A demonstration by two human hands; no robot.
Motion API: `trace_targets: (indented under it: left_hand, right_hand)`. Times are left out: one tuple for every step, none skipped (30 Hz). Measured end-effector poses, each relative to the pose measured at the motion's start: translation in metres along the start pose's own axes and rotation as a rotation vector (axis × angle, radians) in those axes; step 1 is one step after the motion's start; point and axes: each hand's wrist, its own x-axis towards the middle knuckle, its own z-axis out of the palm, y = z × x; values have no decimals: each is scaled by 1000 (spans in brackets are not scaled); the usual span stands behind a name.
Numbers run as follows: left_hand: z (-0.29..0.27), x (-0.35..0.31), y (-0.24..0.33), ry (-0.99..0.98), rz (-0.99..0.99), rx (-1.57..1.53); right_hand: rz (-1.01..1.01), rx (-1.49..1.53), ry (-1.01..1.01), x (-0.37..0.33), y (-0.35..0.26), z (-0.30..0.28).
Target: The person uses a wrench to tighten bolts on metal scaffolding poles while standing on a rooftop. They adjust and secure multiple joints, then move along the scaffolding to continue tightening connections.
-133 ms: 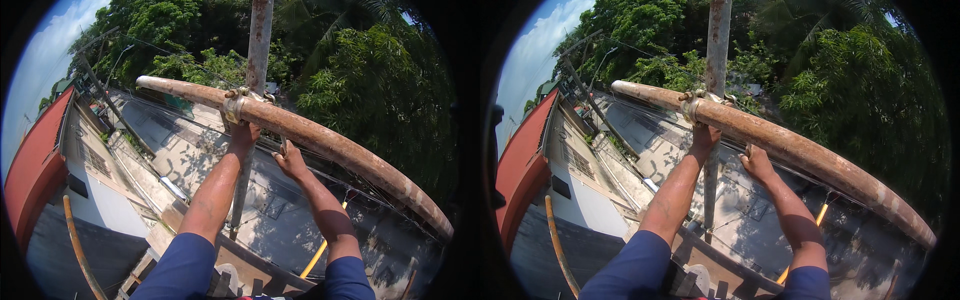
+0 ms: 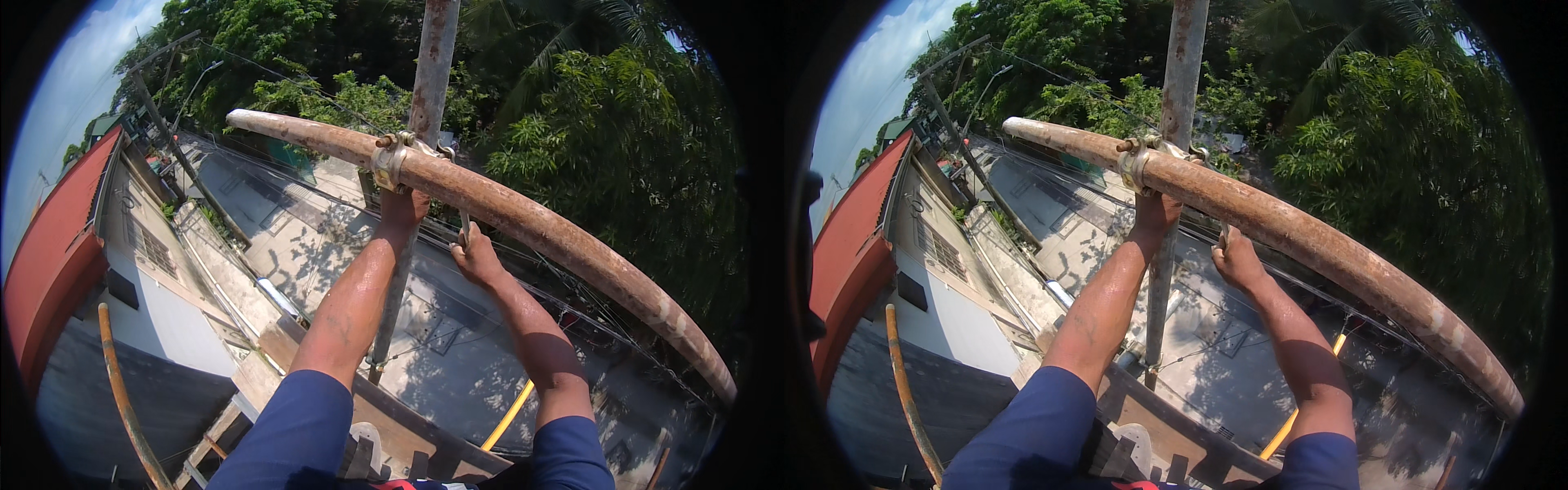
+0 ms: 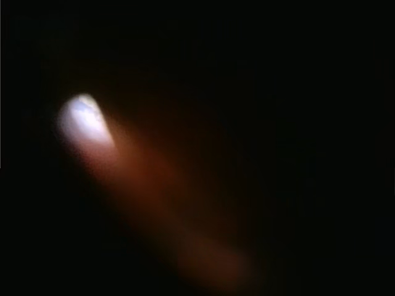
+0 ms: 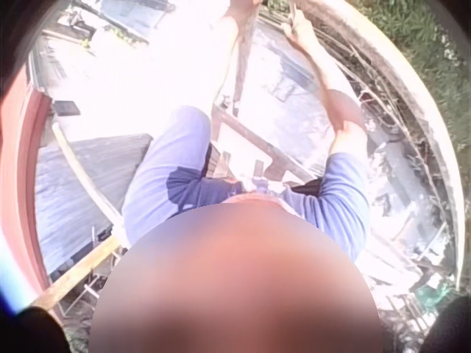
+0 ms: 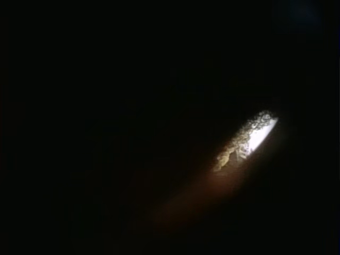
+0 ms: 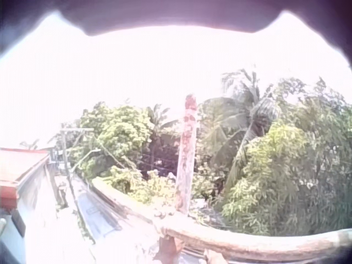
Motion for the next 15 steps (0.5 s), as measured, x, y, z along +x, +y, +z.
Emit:
trace_targets:
  left_hand:
    - [2, 2, -3, 3, 49, 71]
    - [6, 4, -7, 3, 99, 140]
    - [9, 3, -10, 18, 72, 85]
    - [12, 1, -15, 34, 45, 31]
    - [16, 2, -21, 29, -22, -109]
    - [19, 0, -27, 41, -134, -418]
    - [23, 0, -32, 23, -309, -852]
    - [24, -2, -37, -4, -266, -761]
    - [25, -3, -42, -30, -184, -574]
    - [26, -5, -43, 25, -83, -331]
    - [26, -5, -44, 79, 59, 36]
    - [25, -5, -43, 124, 178, 336]
    - [26, -4, -40, 58, 5, 22]
    - [27, -3, -36, 86, -93, -158]
    - [24, -3, -32, 105, -107, -251]
  right_hand:
    - [3, 6, -14, 0, -3, -1]
    - [33, 1, -25, 0, -8, -8]
    - [8, -4, -47, 0, -17, -16]
    - [7, -21, -68, -1, -29, -25]
    - [71, -51, -145, -1, -43, -37]
    - [33, -195, -203, 0, -55, -53]
    - [63, -355, -321, 2, -61, -86]
    - [108, -522, -437, 1, -66, -108]
    - [99, -536, -451, -1, -69, -117]
    - [92, -559, -458, -1, -68, -125]
    - [51, -578, -426, 1, -64, -123]
    - [98, -516, -399, 2, -58, -120]
    - [131, -449, -326, -2, -49, -115]
    - [117, -407, -265, -3, -41, -108]
    - [29, -243, -150, -5, -32, -103]
